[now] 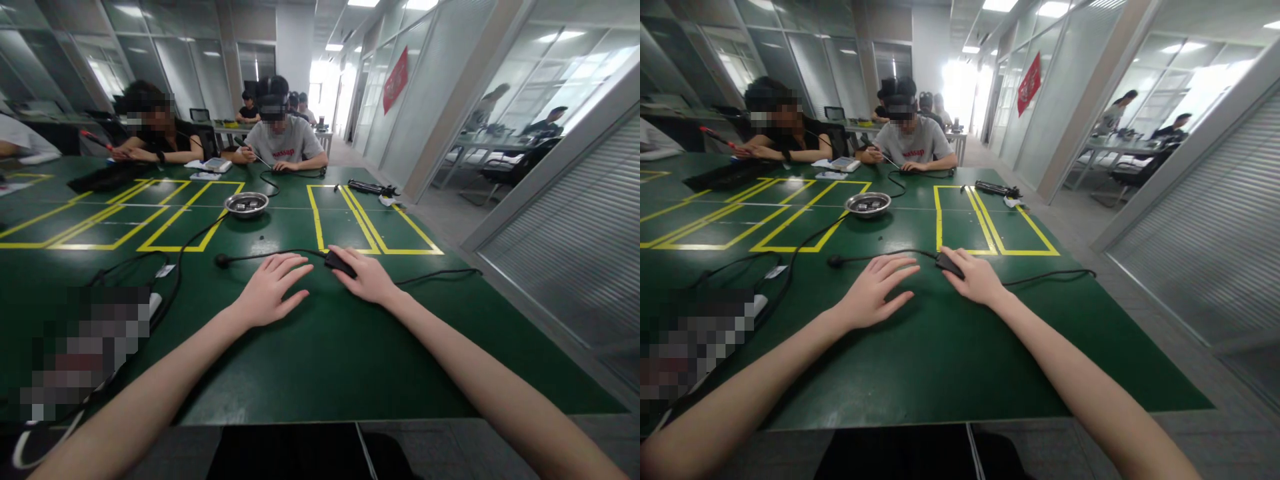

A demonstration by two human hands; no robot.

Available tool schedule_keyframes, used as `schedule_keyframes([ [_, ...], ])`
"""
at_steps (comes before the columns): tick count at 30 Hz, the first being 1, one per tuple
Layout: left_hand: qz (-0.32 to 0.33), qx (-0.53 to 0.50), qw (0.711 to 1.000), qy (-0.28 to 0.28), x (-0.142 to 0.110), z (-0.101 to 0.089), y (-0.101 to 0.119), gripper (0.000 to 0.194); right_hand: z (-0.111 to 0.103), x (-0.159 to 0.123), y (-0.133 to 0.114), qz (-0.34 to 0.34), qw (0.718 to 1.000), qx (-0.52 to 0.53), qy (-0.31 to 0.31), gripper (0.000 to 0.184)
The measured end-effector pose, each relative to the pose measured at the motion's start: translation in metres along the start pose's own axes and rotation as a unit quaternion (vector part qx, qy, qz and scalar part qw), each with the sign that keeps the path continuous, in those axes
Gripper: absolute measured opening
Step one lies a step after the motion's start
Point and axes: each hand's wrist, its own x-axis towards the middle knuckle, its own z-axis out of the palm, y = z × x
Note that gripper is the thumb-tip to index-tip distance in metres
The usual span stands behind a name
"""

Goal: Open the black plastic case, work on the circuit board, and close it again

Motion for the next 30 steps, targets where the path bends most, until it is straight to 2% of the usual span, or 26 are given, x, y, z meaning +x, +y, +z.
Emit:
schedule_keyframes([
  [2, 0.026, -0.030, 0.999, -0.033, 0.000, 0.003, 0.003, 0.038, -0.010, 0.000, 0.026, 0.085, 0.994, 0.010, 0.067, 0.052],
  [4, 0.038, -0.057, 0.994, -0.091, -0.001, 0.009, 0.005, 0.033, -0.022, -0.001, 0.051, 0.167, 0.977, 0.002, 0.130, 0.053],
  [8, 0.013, -0.064, 0.989, -0.134, -0.003, 0.017, 0.003, 0.028, -0.041, -0.009, 0.086, 0.282, 0.936, -0.043, 0.207, 0.058],
  [11, 0.000, -0.064, 0.989, -0.134, -0.004, 0.017, 0.001, 0.027, -0.045, -0.018, 0.101, 0.337, 0.918, -0.090, 0.189, 0.060],
  [16, -0.007, -0.072, 0.989, -0.127, -0.005, 0.015, 0.000, 0.025, -0.040, -0.032, 0.116, 0.416, 0.894, -0.151, 0.062, 0.059],
  [18, -0.009, -0.073, 0.989, -0.129, -0.005, 0.015, 0.000, 0.024, -0.039, -0.034, 0.120, 0.409, 0.900, -0.148, 0.044, 0.060],
  [22, -0.009, -0.075, 0.988, -0.132, -0.004, 0.015, 0.000, 0.024, -0.037, -0.035, 0.121, 0.326, 0.939, -0.109, 0.023, 0.058],
  [24, -0.008, -0.076, 0.988, -0.133, -0.004, 0.015, 0.000, 0.024, -0.036, -0.034, 0.122, 0.324, 0.939, -0.112, 0.018, 0.057],
  [30, -0.005, -0.082, 0.988, -0.129, -0.005, 0.014, 0.000, 0.024, -0.032, -0.034, 0.133, 0.444, 0.871, -0.187, 0.089, 0.057],
])
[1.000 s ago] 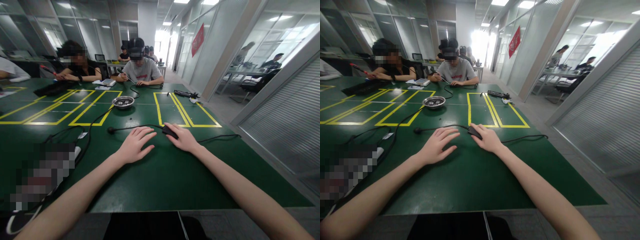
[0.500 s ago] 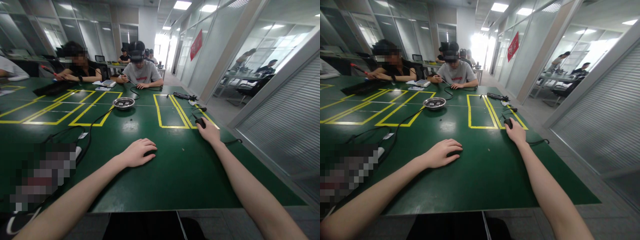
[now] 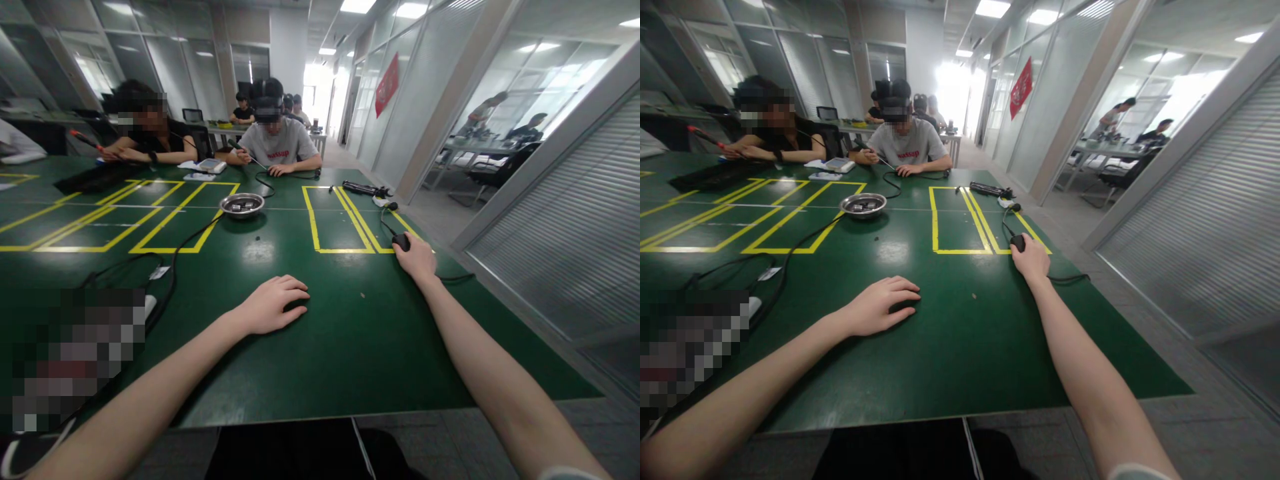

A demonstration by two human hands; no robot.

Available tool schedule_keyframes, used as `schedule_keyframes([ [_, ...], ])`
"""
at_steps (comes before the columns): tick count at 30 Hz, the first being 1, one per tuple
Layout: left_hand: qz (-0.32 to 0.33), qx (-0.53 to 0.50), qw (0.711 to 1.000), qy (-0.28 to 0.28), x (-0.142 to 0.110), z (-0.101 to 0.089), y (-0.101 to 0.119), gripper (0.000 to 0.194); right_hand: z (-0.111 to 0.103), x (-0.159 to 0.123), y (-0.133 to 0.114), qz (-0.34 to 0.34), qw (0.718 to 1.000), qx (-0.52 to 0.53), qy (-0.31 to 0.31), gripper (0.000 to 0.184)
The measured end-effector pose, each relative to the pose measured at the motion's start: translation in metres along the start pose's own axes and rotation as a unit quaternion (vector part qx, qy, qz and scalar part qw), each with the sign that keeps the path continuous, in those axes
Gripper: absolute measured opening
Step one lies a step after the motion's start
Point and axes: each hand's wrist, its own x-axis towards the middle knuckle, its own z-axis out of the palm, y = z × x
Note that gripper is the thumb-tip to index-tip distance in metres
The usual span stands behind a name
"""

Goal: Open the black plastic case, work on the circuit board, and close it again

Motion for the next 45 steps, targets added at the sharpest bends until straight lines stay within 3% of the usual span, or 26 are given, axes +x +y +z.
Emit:
schedule_keyframes([
  [7, -0.006, -0.003, 1.000, 0.001, 0.000, 0.000, 0.000, 0.023, 0.004, 0.001, 0.005, 0.045, 0.999, -0.015, 0.004, 0.060],
  [17, -0.010, -0.001, 1.000, -0.006, -0.001, -0.001, 0.000, 0.023, -0.001, 0.003, 0.008, 0.014, 0.999, 0.031, 0.009, 0.051],
  [25, -0.006, 0.001, 1.000, -0.013, 0.000, -0.001, -0.002, 0.023, 0.000, 0.009, 0.015, 0.092, 0.993, 0.042, 0.062, 0.047],
  [30, -0.007, 0.001, 1.000, -0.012, 0.000, 0.000, -0.001, 0.024, -0.003, 0.012, 0.022, 0.119, 0.992, 0.000, 0.038, 0.047],
  [38, -0.008, 0.004, 1.000, -0.006, 0.000, 0.002, -0.002, 0.024, -0.003, 0.012, 0.023, 0.114, 0.993, -0.011, 0.013, 0.040],
  [45, -0.014, -0.003, 1.000, -0.007, -0.001, 0.001, -0.001, 0.023, -0.011, 0.006, 0.012, 0.030, 0.999, -0.029, 0.007, 0.036],
])
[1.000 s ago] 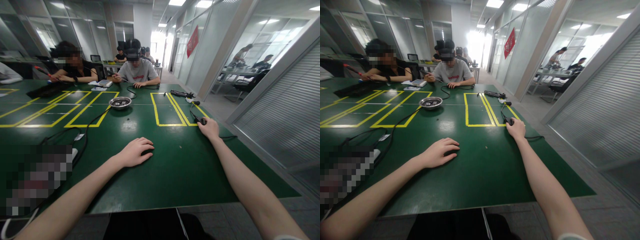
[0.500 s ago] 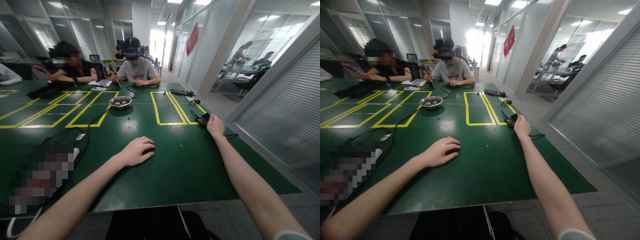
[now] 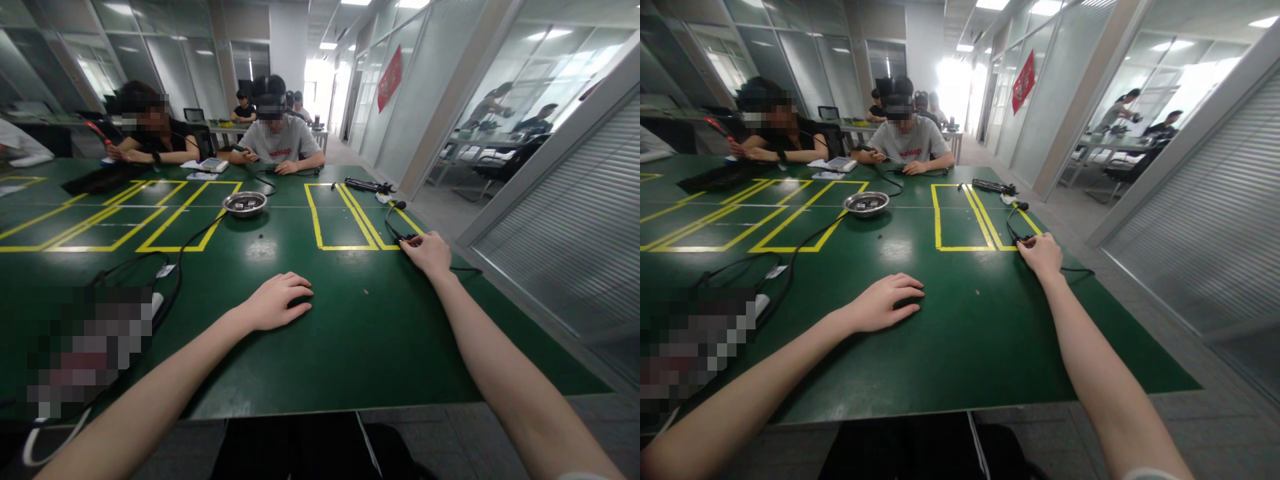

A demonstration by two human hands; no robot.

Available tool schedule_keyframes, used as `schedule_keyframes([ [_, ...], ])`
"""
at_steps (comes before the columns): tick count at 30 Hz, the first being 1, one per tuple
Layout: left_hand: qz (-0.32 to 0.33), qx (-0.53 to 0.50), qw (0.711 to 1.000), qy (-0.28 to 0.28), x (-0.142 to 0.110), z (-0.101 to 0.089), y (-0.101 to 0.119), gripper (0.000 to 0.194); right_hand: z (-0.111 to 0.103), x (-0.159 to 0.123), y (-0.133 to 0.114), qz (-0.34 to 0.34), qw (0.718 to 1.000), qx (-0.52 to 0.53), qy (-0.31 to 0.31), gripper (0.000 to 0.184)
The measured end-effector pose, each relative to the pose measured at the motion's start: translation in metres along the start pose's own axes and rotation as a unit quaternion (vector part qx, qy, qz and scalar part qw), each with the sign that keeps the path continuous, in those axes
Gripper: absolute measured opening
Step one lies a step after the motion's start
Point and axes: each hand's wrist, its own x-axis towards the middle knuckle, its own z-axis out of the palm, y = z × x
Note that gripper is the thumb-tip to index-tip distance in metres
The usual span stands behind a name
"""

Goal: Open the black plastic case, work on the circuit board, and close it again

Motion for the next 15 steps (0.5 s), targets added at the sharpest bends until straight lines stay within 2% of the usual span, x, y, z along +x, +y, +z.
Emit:
schedule_keyframes([
  [4, -0.004, -0.004, 1.000, -0.006, 0.001, -0.001, 0.001, 0.024, -0.001, 0.003, 0.001, -0.015, 1.000, 0.001, -0.007, 0.031],
  [7, -0.002, -0.003, 1.000, -0.006, 0.001, -0.001, 0.001, 0.025, -0.002, 0.004, 0.002, -0.024, 1.000, 0.018, -0.006, 0.034],
  [9, 0.000, -0.001, 1.000, -0.006, 0.000, 0.000, 0.000, 0.025, -0.004, 0.003, 0.002, -0.030, 0.999, 0.037, 0.010, 0.041],
  [12, 0.002, 0.002, 1.000, -0.003, 0.000, 0.001, -0.001, 0.026, -0.008, 0.004, 0.005, -0.019, 0.996, 0.059, 0.067, 0.060],
  [15, 0.003, 0.003, 1.000, -0.002, 0.000, 0.001, -0.002, 0.026, -0.007, 0.007, 0.015, 0.003, 0.994, 0.043, 0.097, 0.074],
])
